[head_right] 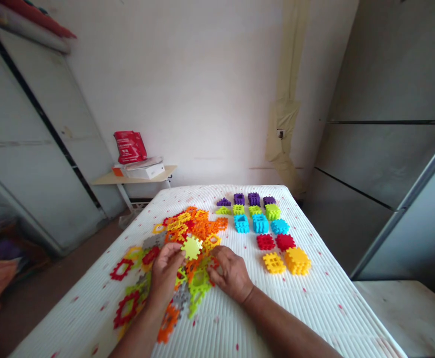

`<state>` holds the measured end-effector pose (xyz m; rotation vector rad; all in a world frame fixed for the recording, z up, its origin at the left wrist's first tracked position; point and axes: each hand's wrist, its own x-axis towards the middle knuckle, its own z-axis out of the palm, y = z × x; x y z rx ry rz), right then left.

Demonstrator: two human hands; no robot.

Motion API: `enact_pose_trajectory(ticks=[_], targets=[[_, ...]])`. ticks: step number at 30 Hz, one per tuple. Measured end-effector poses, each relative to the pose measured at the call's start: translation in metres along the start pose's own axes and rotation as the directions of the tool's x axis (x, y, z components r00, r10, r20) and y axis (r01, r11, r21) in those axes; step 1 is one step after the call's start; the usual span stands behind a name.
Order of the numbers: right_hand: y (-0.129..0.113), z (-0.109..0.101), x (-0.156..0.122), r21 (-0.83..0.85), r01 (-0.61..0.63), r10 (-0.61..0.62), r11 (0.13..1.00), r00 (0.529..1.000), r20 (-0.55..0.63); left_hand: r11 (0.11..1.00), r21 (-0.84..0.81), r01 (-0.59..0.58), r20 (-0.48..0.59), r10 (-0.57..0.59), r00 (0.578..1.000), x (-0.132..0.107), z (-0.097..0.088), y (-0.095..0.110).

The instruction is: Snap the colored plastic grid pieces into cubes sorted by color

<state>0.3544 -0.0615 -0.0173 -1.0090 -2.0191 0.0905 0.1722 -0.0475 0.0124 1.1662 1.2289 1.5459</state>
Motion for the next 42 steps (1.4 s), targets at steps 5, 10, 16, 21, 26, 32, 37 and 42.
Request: enact_pose_trajectory(ticks=[5,10,16,21,26,32,37,42], targets=[[-0.019,-0.004,0.013,-0.094,-0.019,0.016,0.995,0.999,-0.034,0.997,-0.043,0.07,0.123,-0.064,0.99,-0.009,0.007,-0.003],[-0.027,-0.004,0.024,-0.112,-0.053,0.055,0.992,0.998,0.016,0.981,-0.142,0.135,0.169,-0.111,0.979,-0.01,0.004,-0.015],[-0.025,-0.011,0.025,0.012,-0.038,0.037,0.999,0.999,0.011,0.961,-0.186,0.204,0.155,-0.176,0.972,-0.009,0.004,-0.01],[-0.026,-0.016,0.023,0.0,0.069,-0.069,0.998,0.996,0.063,0.948,-0.21,0.237,0.137,-0.211,0.968,-0.004,0.0,-0.008],[-0.029,-0.015,0.019,0.009,-0.079,0.079,0.997,0.996,0.043,0.968,-0.1,0.23,0.119,-0.218,0.969,0.0,-0.005,-0.018],[-0.041,-0.016,0.02,-0.07,-0.28,0.285,0.957,0.955,0.076,0.973,-0.09,0.211,0.096,-0.202,0.975,-0.004,0.001,-0.019],[-0.054,-0.014,0.022,-0.172,-0.314,0.333,0.934,0.938,0.093,0.975,-0.071,0.21,0.102,-0.203,0.974,-0.008,0.005,-0.017],[-0.042,-0.026,0.029,-0.277,-0.25,0.272,0.928,0.961,0.047,0.973,-0.109,0.206,0.119,-0.193,0.974,-0.011,0.005,-0.01]])
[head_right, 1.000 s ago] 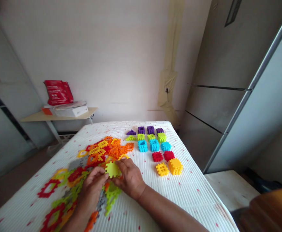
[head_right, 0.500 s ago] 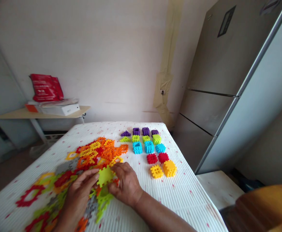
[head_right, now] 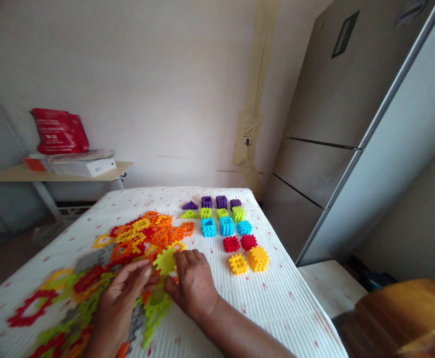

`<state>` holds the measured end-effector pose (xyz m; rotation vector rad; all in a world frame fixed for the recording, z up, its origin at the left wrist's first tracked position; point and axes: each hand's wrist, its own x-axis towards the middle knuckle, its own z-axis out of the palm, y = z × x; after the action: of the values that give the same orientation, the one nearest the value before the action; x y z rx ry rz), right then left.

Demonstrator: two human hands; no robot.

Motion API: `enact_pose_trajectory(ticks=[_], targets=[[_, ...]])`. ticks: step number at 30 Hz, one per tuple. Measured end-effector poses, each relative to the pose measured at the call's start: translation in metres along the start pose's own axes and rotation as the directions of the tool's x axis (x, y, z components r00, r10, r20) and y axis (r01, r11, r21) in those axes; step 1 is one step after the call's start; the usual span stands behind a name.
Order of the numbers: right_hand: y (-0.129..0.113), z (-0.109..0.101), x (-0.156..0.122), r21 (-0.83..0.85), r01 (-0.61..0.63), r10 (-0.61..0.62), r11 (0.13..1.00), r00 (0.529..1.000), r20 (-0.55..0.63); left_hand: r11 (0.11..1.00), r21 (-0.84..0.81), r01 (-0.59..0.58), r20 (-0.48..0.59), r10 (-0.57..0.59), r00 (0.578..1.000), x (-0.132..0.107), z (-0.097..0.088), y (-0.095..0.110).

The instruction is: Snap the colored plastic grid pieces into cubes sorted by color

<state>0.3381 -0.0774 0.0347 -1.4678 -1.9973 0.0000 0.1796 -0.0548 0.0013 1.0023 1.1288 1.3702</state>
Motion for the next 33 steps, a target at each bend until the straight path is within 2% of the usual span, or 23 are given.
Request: enact_pose_trajectory(ticks=[3,5,6,8,10,13,20,33], targets=[[0.038,-0.026,0.025,-0.112,-0.074,0.059,0.991,0.989,-0.137,0.999,-0.036,-0.022,-0.019,0.021,1.0,-0.001,-0.001,0.003],[0.073,-0.047,0.047,-0.247,-0.239,0.19,0.939,0.96,-0.203,0.999,-0.024,-0.031,-0.035,0.03,0.999,0.0,-0.003,0.002],[0.091,-0.056,0.058,-0.315,-0.342,0.283,0.885,0.934,-0.218,0.999,-0.013,-0.031,-0.039,0.03,0.999,0.001,-0.004,0.001],[0.125,-0.068,0.077,-0.443,-0.491,0.467,0.75,0.868,-0.172,1.0,0.007,-0.03,-0.042,0.031,0.999,0.003,-0.007,-0.001],[0.151,-0.073,0.089,-0.545,-0.544,0.594,0.638,0.798,-0.101,0.999,0.024,-0.031,-0.035,0.032,0.999,0.005,-0.009,-0.004],[0.174,-0.07,0.095,-0.588,-0.561,0.656,0.583,0.752,-0.068,0.998,0.051,-0.033,-0.025,0.034,0.999,0.007,-0.013,-0.006],[0.19,-0.062,0.097,-0.615,-0.551,0.674,0.564,0.737,-0.043,0.997,0.076,-0.016,-0.04,0.019,0.999,0.006,-0.016,-0.005],[0.192,-0.054,0.099,-0.643,-0.546,0.692,0.537,0.721,-0.035,0.997,0.082,-0.006,-0.04,0.009,0.999,0.007,-0.017,-0.007]])
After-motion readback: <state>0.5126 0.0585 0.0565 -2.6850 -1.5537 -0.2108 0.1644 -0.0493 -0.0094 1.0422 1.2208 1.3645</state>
